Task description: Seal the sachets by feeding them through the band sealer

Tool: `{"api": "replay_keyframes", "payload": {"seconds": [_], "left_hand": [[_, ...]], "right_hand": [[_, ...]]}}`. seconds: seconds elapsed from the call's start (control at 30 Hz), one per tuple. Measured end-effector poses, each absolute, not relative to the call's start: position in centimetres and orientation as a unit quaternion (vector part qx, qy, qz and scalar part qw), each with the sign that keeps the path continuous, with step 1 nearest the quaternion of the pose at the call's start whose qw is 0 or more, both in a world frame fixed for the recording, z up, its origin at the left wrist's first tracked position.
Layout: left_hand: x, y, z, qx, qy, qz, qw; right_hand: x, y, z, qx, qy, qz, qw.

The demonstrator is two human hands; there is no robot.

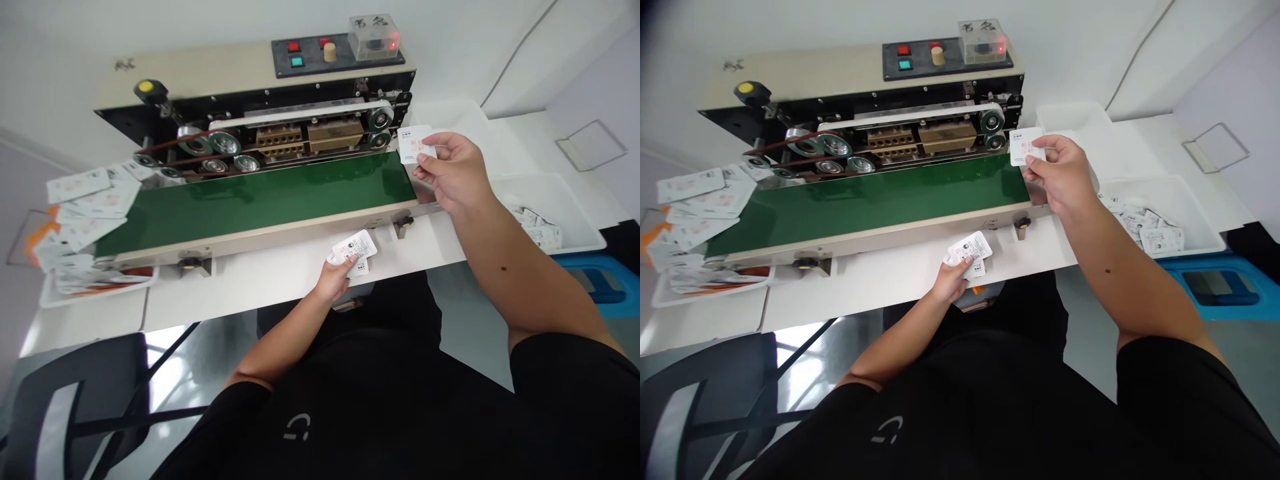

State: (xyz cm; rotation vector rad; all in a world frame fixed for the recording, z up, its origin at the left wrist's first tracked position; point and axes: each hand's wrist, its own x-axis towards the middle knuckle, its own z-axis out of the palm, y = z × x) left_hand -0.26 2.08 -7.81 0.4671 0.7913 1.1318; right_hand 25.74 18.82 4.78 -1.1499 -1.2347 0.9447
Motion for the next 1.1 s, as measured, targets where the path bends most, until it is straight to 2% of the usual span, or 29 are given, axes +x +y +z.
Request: {"api": "replay_keyframes", "payload": {"seconds": [0.37,0.57,0.67,0.83,0.93,1.1], "left_hand": [[-0.3,2.1,-8.3,0.205,0.353,0.521,0.749],[-0.4,2.1,-7.9,0.204,0.353,0.516,0.753],[-0.4,2.1,-8.0,0.202,0.356,0.516,0.752],[-0.4,2.1,-8.1,0.198,0.357,0.517,0.752],[-0.4,2.1,-8.1,0.196,0.353,0.515,0.756],[-0.1,2.2,-8.1,0.206,0.346,0.524,0.751]], "right_hand": [[23.5,22.6,3.1,-0.503,-0.535,0.41,0.541],[20.4,23.0,4.1,-0.53,-0.567,0.383,0.501],[20.1,21.4,5.8,-0.532,-0.603,0.324,0.498],[20.4,13.7,6.9,-0.527,-0.607,0.193,0.563],[19.7,7.9,4.8,-0.535,-0.584,0.217,0.571],[18.7,2.4,-1.2,-0.583,-0.566,0.356,0.462]]}}
